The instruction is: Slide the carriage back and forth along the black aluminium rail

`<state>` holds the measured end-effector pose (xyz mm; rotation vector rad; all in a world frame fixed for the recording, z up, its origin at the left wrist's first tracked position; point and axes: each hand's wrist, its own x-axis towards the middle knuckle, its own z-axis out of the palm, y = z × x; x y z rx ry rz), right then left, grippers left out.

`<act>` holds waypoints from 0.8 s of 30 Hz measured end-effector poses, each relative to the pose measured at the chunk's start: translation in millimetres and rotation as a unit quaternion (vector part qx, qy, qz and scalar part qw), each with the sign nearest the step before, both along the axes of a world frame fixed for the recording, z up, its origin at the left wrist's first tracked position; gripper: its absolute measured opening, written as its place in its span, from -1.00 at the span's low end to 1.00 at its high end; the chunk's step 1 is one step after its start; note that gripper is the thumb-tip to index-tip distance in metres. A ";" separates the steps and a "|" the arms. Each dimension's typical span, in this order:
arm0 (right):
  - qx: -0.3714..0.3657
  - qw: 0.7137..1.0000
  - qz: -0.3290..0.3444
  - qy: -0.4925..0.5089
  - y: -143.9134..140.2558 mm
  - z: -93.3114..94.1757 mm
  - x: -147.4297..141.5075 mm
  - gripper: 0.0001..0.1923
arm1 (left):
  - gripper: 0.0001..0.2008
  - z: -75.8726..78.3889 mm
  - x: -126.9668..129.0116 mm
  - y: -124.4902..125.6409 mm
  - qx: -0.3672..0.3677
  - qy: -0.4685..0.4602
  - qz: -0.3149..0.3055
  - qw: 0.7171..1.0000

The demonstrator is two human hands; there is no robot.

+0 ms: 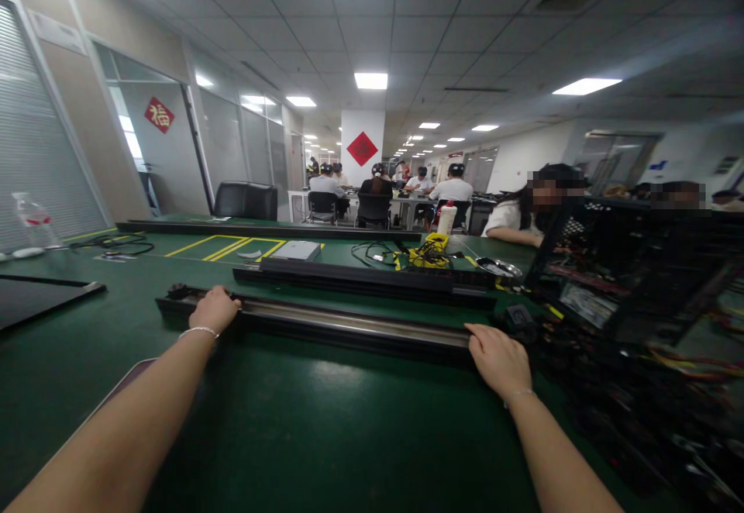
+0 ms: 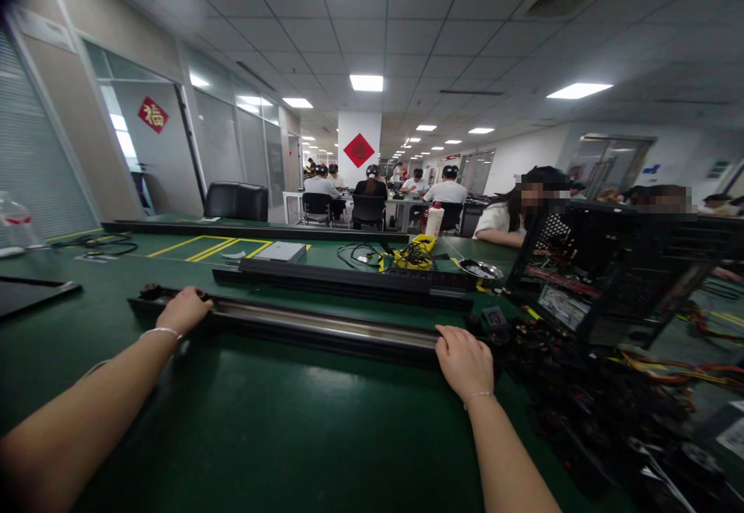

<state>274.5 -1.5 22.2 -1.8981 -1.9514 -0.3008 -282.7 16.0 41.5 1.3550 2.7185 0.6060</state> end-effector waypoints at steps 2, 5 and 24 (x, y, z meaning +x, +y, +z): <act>0.002 1.000 0.000 0.002 -0.1 0.0 0.1 -0.57 | -0.48 0.5 0.4 0.1 0.000 -0.002 0.004 1.000; -0.001 1.000 0.000 0.005 -0.2 0.2 0.0 -0.58 | -0.47 1.7 2.7 -1.1 -0.001 -0.003 0.018 1.000; 0.003 1.000 -0.004 0.009 -0.1 -0.3 -1.1 -0.57 | -0.39 -1.9 8.0 -0.3 0.018 -0.031 0.011 0.999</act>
